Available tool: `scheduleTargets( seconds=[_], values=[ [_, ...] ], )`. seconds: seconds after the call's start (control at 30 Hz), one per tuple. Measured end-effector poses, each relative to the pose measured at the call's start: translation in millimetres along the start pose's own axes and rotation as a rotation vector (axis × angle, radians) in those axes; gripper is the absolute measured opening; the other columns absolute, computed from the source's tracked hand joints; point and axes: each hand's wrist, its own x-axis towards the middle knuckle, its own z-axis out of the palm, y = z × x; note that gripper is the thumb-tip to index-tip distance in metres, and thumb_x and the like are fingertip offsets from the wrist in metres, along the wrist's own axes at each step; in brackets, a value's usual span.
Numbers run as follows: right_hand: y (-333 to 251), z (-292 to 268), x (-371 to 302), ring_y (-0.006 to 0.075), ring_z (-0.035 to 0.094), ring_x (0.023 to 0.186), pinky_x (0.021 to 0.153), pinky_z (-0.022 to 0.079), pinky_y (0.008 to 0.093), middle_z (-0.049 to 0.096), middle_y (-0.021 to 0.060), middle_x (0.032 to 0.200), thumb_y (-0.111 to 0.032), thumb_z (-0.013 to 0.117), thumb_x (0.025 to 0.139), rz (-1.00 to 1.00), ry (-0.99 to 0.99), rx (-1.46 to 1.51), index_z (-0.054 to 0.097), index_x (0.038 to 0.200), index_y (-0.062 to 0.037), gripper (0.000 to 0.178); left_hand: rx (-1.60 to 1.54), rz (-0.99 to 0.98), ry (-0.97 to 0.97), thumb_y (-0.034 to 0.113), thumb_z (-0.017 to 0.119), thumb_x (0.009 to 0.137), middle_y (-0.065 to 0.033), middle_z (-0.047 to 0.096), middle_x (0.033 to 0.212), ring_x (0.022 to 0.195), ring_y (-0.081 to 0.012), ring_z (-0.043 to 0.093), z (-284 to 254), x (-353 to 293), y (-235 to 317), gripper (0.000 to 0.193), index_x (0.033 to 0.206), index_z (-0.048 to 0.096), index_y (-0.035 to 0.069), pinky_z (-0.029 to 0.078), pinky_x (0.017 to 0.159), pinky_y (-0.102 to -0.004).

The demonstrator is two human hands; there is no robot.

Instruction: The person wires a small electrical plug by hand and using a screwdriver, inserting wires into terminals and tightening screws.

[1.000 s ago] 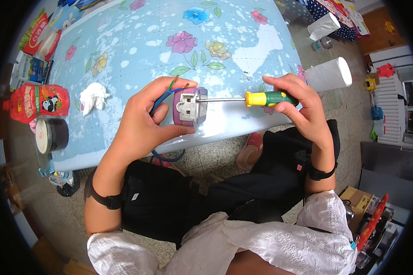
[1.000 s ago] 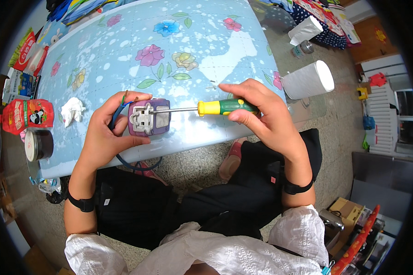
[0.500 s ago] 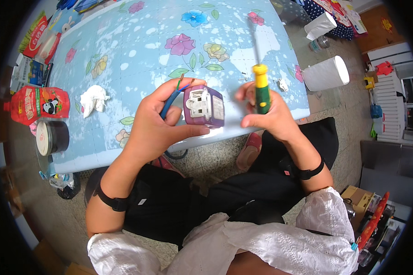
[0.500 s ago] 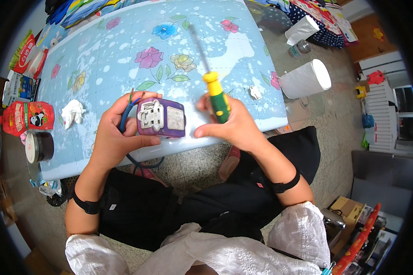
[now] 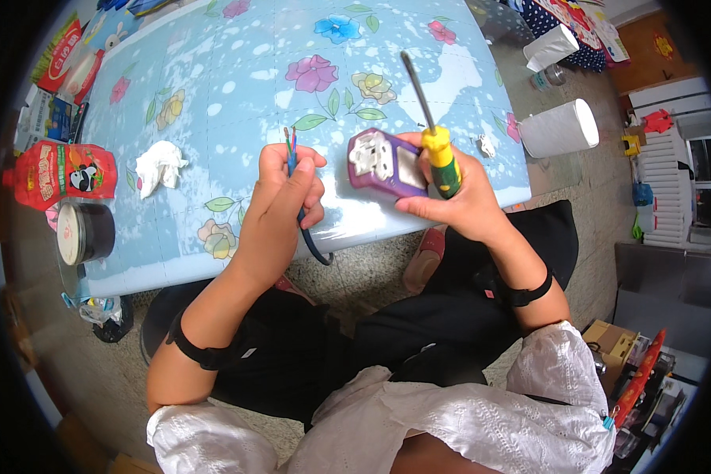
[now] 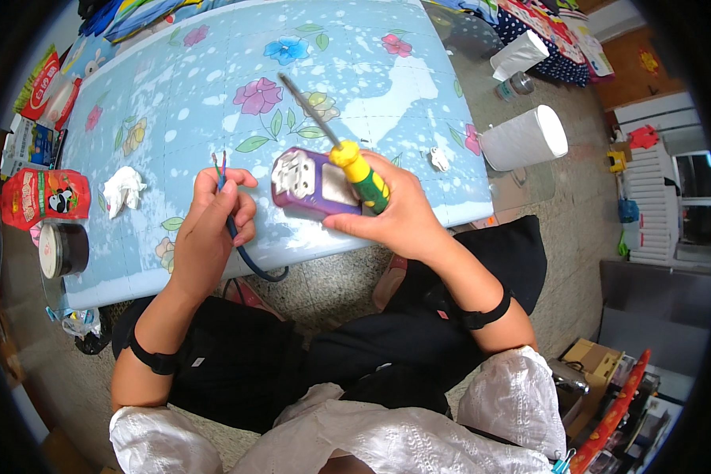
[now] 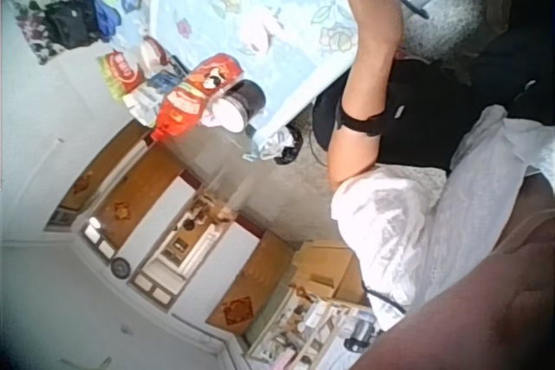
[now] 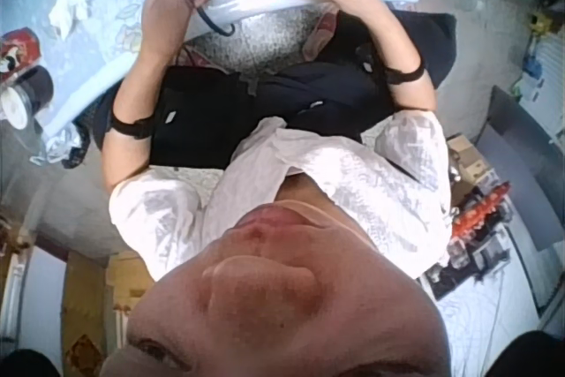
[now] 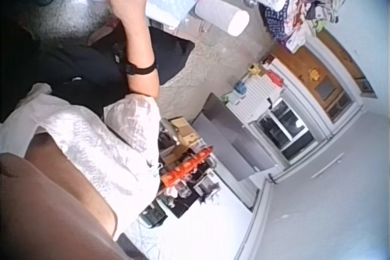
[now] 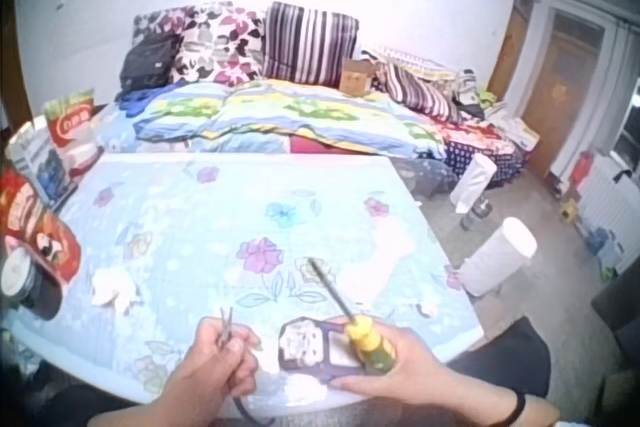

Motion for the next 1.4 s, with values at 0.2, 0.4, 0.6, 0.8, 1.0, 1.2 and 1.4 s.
scheduleTargets(
  seconds=[0.2,0.4,0.6,0.8,1.0,1.2,1.4],
  values=[
    [-2,-9,3,0.017,0.06,0.109,0.098,0.045,0.0306,0.064,0.0078,0.122,-0.017,0.09,0.069,0.04,0.058,-0.015,0.061,0.128,-0.0021,0.067,0.367,-0.049,-0.145,0.021,0.048,0.105,0.004,0.043,0.072,0.062,-0.0051,0.038,2,-4,22,0.026,0.125,0.051,0.005,0.034,0.057,-0.0219],
    [-6,-17,3,0.0222,0.061,0.114,0.099,0.045,0.0332,0.062,0.0109,0.13,-0.015,0.087,0.07,0.002,0.056,-0.147,0.064,0.116,-0.0012,0.053,0.546,0.273,0.149,0.017,0.052,0.104,0.0063,0.047,0.07,0.056,-0.0017,0.036,-2,-3,35,0.014,0.112,0.057,0.007,0.027,0.048,-0.0179],
    [-6,-16,3,0.0249,0.058,0.122,0.101,0.045,0.0361,0.061,0.0115,0.134,-0.012,0.085,0.069,-0.099,-0.021,-0.146,0.062,0.1,-0.0032,0.04,0.914,0.595,0.066,0.007,0.069,0.089,-0.0033,0.054,0.079,0.07,-0.0123,0.053,5,-6,42,0.009,0.098,0.069,0.005,0.043,0.062,-0.0254],
    [-5,-11,3,0.0285,0.057,0.124,0.102,0.044,0.0378,0.06,0.0122,0.136,-0.01,0.084,0.069,-0.195,-0.023,-0.235,0.061,0.094,-0.0051,0.034,1.012,0.622,0.095,0.007,0.073,0.086,-0.0055,0.056,0.082,0.073,-0.0163,0.055,12,-11,44,0.013,0.098,0.069,0.004,0.043,0.064,-0.0271],
    [-1,-9,4,0.0293,0.056,0.125,0.103,0.044,0.0382,0.06,0.0135,0.135,-0.009,0.083,0.068,-0.235,-0.043,-0.202,0.061,0.091,-0.0058,0.032,1.212,0.668,0.042,0.01,0.074,0.084,-0.0083,0.06,0.082,0.071,-0.0248,0.06,9,-11,39,0.013,0.094,0.067,0.005,0.047,0.062,-0.0322],
    [-2,-8,5,0.0296,0.057,0.124,0.102,0.044,0.0382,0.06,0.0142,0.135,-0.01,0.083,0.068,-0.239,-0.053,-0.21,0.059,0.087,-0.0062,0.032,1.353,0.799,0.09,0.021,0.073,0.084,-0.0029,0.058,0.076,0.06,-0.0246,0.062,8,-8,35,0.014,0.09,0.064,0.013,0.048,0.051,-0.0327],
    [-2,-5,5,0.0296,0.058,0.124,0.101,0.045,0.0393,0.061,0.0165,0.136,-0.011,0.085,0.067,-0.266,-0.061,-0.222,0.053,0.082,-0.0066,0.036,1.389,0.808,0.069,0.017,0.073,0.084,-0.0045,0.06,0.077,0.063,-0.0249,0.063,11,-9,38,0.013,0.09,0.064,0.01,0.048,0.053,-0.0337]
  ],
)
